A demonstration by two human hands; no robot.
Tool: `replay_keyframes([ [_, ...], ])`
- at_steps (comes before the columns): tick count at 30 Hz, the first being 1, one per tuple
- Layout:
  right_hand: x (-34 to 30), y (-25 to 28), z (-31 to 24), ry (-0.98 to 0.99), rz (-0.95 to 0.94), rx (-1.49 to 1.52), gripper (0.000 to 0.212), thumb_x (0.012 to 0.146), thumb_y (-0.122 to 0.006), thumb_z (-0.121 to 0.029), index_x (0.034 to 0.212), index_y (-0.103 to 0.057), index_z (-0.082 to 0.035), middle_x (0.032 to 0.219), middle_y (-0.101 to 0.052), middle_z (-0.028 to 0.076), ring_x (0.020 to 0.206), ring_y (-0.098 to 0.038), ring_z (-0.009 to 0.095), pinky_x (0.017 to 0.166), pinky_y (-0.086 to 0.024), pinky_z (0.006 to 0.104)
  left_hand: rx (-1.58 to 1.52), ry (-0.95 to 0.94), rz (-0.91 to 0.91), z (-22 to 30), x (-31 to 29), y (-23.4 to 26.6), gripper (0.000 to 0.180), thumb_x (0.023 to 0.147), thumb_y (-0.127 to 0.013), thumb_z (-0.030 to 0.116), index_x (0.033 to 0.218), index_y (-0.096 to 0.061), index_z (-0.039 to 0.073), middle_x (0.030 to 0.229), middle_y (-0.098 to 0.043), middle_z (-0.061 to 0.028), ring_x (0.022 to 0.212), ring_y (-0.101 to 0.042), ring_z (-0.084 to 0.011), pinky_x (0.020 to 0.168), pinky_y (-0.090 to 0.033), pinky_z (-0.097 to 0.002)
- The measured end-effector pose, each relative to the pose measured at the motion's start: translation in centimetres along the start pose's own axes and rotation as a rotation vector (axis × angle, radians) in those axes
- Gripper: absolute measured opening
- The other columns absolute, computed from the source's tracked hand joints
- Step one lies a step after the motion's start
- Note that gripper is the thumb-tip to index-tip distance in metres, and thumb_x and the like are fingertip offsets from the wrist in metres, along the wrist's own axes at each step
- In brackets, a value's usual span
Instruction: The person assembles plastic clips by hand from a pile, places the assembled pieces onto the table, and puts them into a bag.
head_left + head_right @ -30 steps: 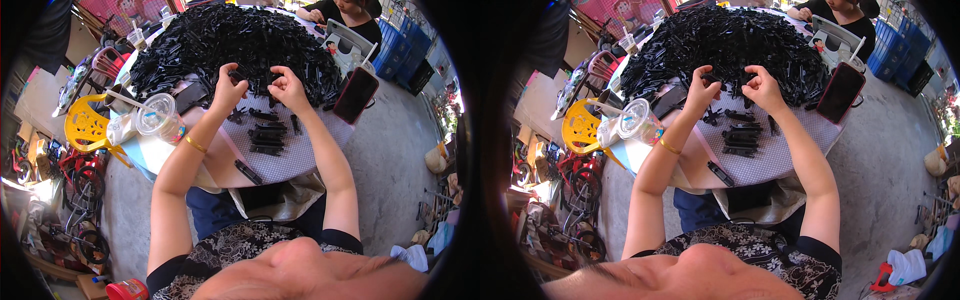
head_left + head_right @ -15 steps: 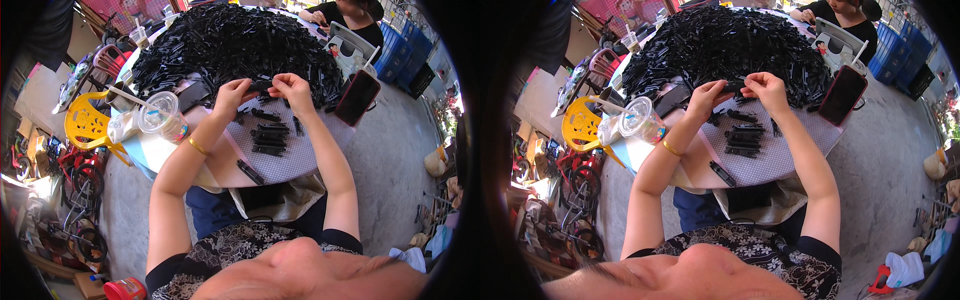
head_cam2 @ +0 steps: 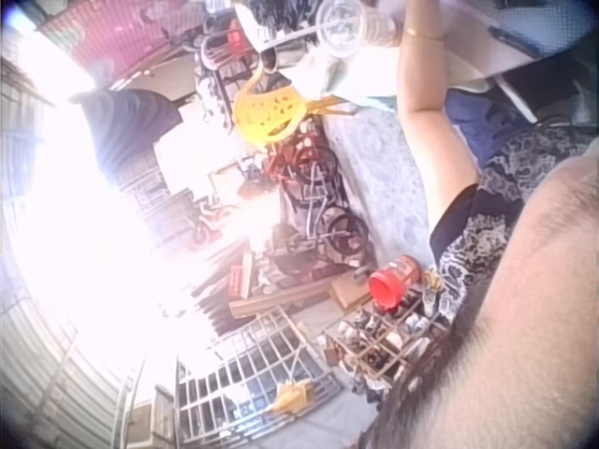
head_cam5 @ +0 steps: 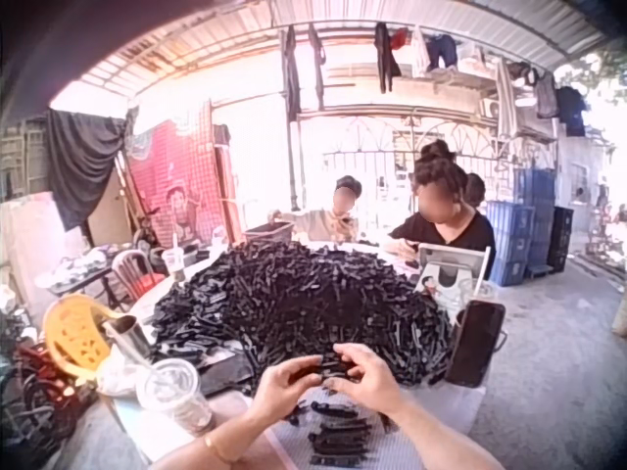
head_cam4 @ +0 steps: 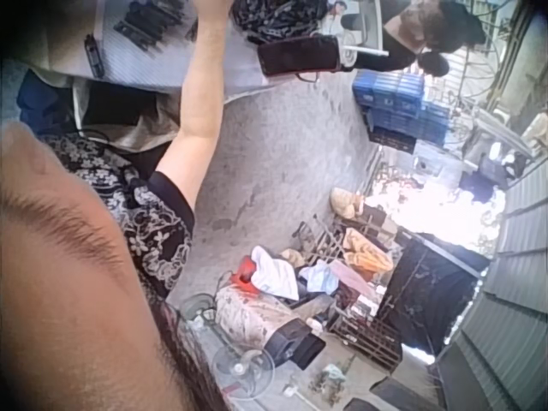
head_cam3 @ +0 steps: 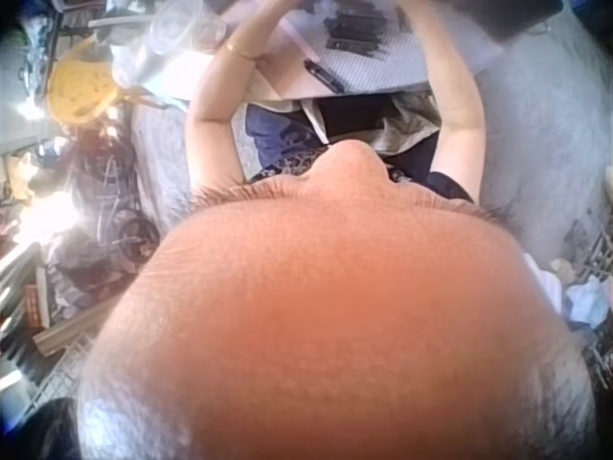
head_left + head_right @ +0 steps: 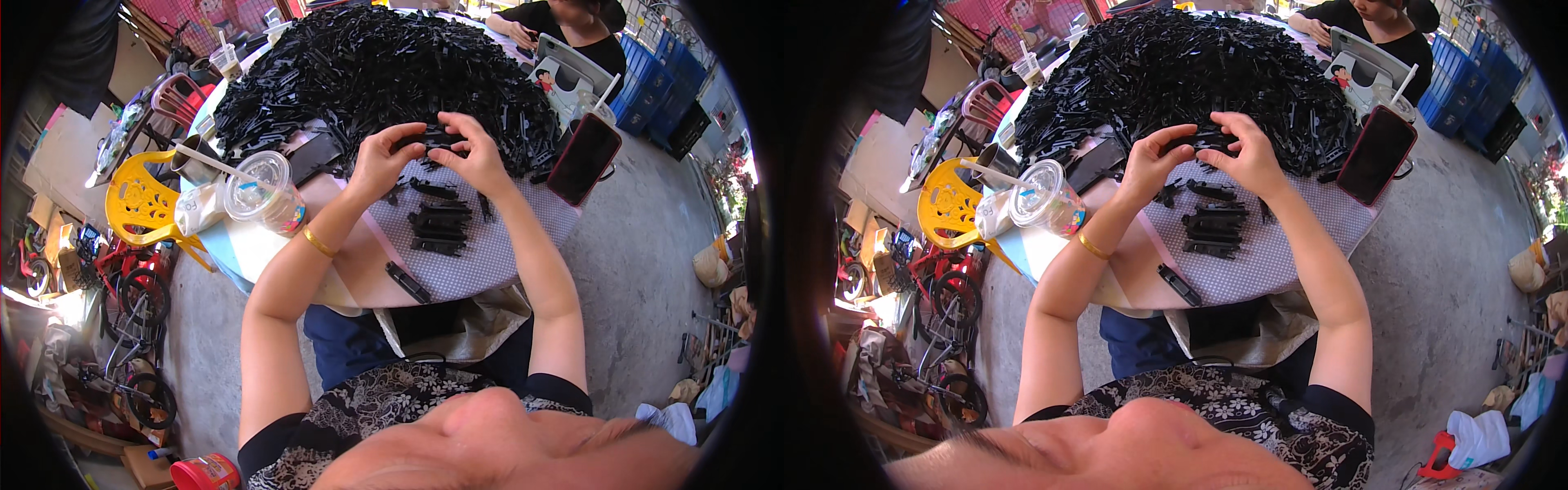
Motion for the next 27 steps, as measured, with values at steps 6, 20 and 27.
replay_keyframes([
  [6, -0.5, -0.7, 1.5, -0.197, -0.235, 0.107, 0.04, 0.068, -0.076, -0.014, 0.101, -0.061, 0.002, 0.089, -0.066, 0.011, 0.079, -0.064, 0.016, 0.069, -0.05, 0.0259, 0.307, -0.046, 0.049, 1.1, -0.5, -0.2, 0.03, 0.077, -0.065, 0.002, 0.107, -0.061, 0.001, 0.086, -0.067, -0.0072, 0.073, -0.062, -0.0104, 0.069, -0.049, -0.0222],
  [20, -0.3, 0.2, -0.8, -0.022, -0.154, -0.044, 0.028, 0.067, -0.076, -0.013, 0.089, -0.066, 0.001, 0.084, -0.065, 0.011, 0.072, -0.063, 0.017, 0.065, -0.05, 0.0258, 0.098, -0.023, -0.063, 0.6, 0.1, 0.2, 0.024, 0.076, -0.067, 0.003, 0.099, -0.063, 0.0, 0.083, -0.066, -0.0041, 0.076, -0.059, -0.0079, 0.067, -0.048, -0.0225],
  [27, 0.3, 0.6, 1.2, -0.318, -0.163, 0.49, 0.028, 0.087, -0.058, -0.024, 0.097, -0.063, 0.002, 0.084, -0.065, 0.005, 0.072, -0.059, 0.011, 0.065, -0.048, 0.0241, 0.296, 0.083, -0.296, 0.4, -1.2, -2.1, 0.026, 0.073, -0.071, 0.008, 0.097, -0.065, 0.002, 0.088, -0.065, -0.0055, 0.073, -0.056, -0.0095, 0.067, -0.046, -0.0237],
])
Point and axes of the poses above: each hand's wrist, its own x-axis towards the middle knuckle, its own y-axis out of the back of the hand, z = x × y, the point moved 7 cm from there along x, towards the middle knuckle
